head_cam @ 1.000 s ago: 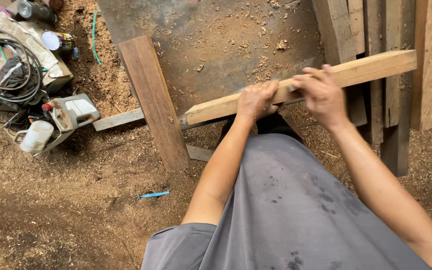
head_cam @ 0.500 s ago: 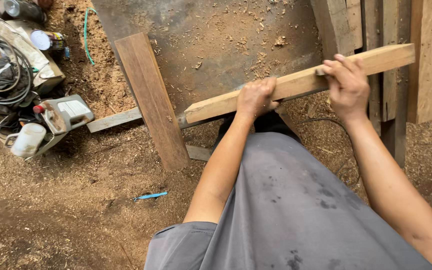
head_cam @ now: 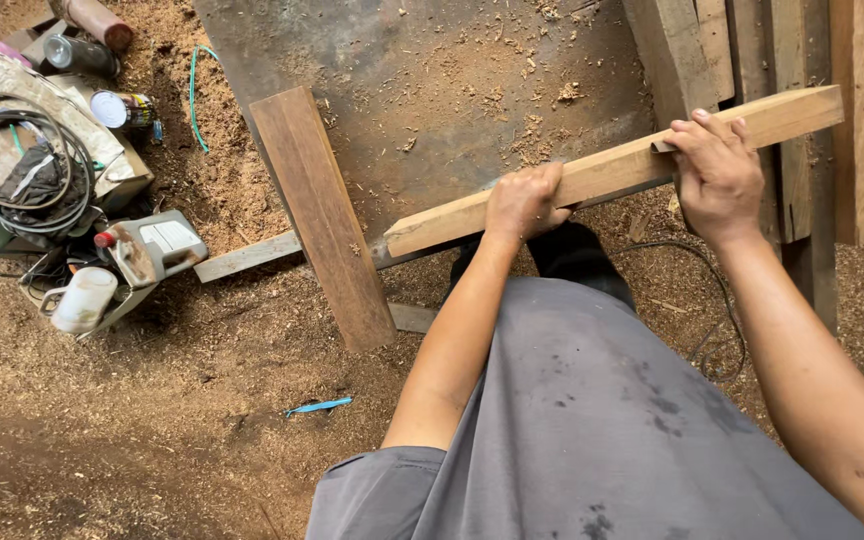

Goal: The person sands a rectangular wooden plank using a sanding block. They hold the plank steady with their left hand while moving the sanding block back and forth along the length of the wood with their right hand. The person adjusts their grip and the plank's position on the workbench multiple times to sand different sections.

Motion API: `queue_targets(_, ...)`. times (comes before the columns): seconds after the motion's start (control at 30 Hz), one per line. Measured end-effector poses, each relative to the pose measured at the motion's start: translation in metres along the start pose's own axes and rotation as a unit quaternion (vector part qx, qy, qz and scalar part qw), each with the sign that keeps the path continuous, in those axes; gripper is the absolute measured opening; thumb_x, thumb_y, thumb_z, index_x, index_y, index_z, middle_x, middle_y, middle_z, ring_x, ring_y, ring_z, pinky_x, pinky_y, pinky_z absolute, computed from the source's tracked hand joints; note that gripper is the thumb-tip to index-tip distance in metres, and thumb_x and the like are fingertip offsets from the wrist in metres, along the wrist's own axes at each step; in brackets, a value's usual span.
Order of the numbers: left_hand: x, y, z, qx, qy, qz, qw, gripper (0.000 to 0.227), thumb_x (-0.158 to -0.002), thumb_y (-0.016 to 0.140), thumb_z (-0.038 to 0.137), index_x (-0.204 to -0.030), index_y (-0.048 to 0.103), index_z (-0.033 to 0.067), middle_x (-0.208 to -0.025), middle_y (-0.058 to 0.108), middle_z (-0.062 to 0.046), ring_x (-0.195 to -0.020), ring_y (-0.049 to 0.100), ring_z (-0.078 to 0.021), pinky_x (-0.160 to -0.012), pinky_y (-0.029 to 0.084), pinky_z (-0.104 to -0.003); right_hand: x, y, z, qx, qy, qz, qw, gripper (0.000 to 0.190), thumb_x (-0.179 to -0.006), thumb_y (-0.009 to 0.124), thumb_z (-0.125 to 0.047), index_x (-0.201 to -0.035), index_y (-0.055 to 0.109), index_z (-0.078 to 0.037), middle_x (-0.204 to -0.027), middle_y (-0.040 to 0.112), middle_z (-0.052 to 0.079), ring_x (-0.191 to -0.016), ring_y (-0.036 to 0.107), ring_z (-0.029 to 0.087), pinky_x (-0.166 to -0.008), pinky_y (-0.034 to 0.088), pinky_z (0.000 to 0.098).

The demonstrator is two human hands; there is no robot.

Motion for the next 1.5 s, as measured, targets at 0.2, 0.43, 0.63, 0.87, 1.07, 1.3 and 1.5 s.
queue_targets(0.2,0.003,-0.006,-0.003,0.05,-0.029,-0.009,0.998,0.063,-0.066,0.089,0.037,-0.12,0.065,0.0149,-0.117,0.074,-0.009,-0.109,0.071,-0.0274,-0.093,0.056,-0.041,0.01,0.038,-0.046,0.006,-0.093,-0.061,0.994,0.038,-0.097,0.054,0.002,-0.128,0.07,-0.012,-0.139,0.071,0.005,-0.142,0.058,0.024,-0.126,0.036,0.0411)
queue_targets(0.43,-0.017,-0.015,0.052,-0.011,0.03,0.027,0.999,0.086,-0.066,0.091,0.056,-0.132,0.058,0.0128,-0.144,0.055,-0.016,-0.143,0.04,-0.0377,-0.118,0.02,-0.062,0.014,-0.003,0.044,0.106,-0.069,-0.002,0.992,0.016,-0.114,0.059,-0.011,-0.129,0.065,-0.012,-0.14,0.066,0.003,-0.148,0.05,0.025,-0.129,0.024,0.0466)
queue_targets(0.63,-0.037,0.022,0.062,-0.134,-0.019,0.01,0.991,0.072,-0.062,0.087,0.025,-0.128,0.058,0.0195,-0.125,0.07,-0.005,-0.131,0.061,-0.0278,-0.111,0.044,-0.05,0.013,0.016,-0.003,0.091,-0.112,-0.009,0.99,0.027,-0.106,0.062,-0.033,-0.126,0.065,-0.014,-0.134,0.065,0.003,-0.144,0.049,0.022,-0.128,0.017,0.0515)
queue_targets(0.87,-0.035,0.018,0.053,-0.043,-0.048,0.016,0.998,0.048,-0.067,0.087,0.025,-0.108,0.062,0.0181,-0.094,0.075,-0.004,-0.089,0.074,-0.0265,-0.075,0.057,-0.043,-0.014,0.002,0.058,0.05,-0.063,-0.06,0.995,0.022,-0.121,0.059,-0.038,-0.117,0.066,-0.018,-0.129,0.064,0.001,-0.137,0.053,0.021,-0.128,0.023,0.0393)
queue_targets(1.07,-0.037,0.02,0.052,-0.053,-0.052,0.005,0.997,0.048,-0.061,0.086,0.022,-0.102,0.062,0.0155,-0.096,0.075,-0.005,-0.091,0.073,-0.0274,-0.078,0.058,-0.044,-0.01,0.006,0.036,0.084,-0.073,-0.013,0.994,0.018,-0.115,0.061,-0.034,-0.116,0.07,-0.019,-0.13,0.067,0.0,-0.14,0.055,0.021,-0.132,0.023,0.043)
queue_targets(1.3,-0.037,0.016,0.053,-0.043,-0.054,-0.002,0.998,0.053,-0.059,0.089,0.024,-0.104,0.063,0.0152,-0.096,0.075,-0.005,-0.091,0.073,-0.028,-0.078,0.058,-0.044,-0.011,-0.012,0.045,0.103,-0.106,-0.025,0.989,0.022,-0.113,0.062,-0.038,-0.123,0.071,-0.021,-0.134,0.067,0.0,-0.141,0.055,0.022,-0.131,0.023,0.0429)
queue_targets(1.5,-0.042,0.019,0.045,-0.047,-0.057,-0.01,0.997,0.049,-0.061,0.09,0.027,-0.101,0.064,0.0167,-0.09,0.075,-0.004,-0.084,0.074,-0.0262,-0.074,0.058,-0.043,-0.01,-0.009,0.039,0.046,-0.043,-0.032,0.998,0.023,-0.114,0.058,-0.035,-0.125,0.069,-0.018,-0.132,0.065,0.001,-0.141,0.053,0.024,-0.121,0.033,0.0435)
Point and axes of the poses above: each hand's wrist, its own x-axis away from the middle knuckle, its own y-axis out of the palm, z = x × y, the point moved 10 cm from there along -x, towards the middle knuckle
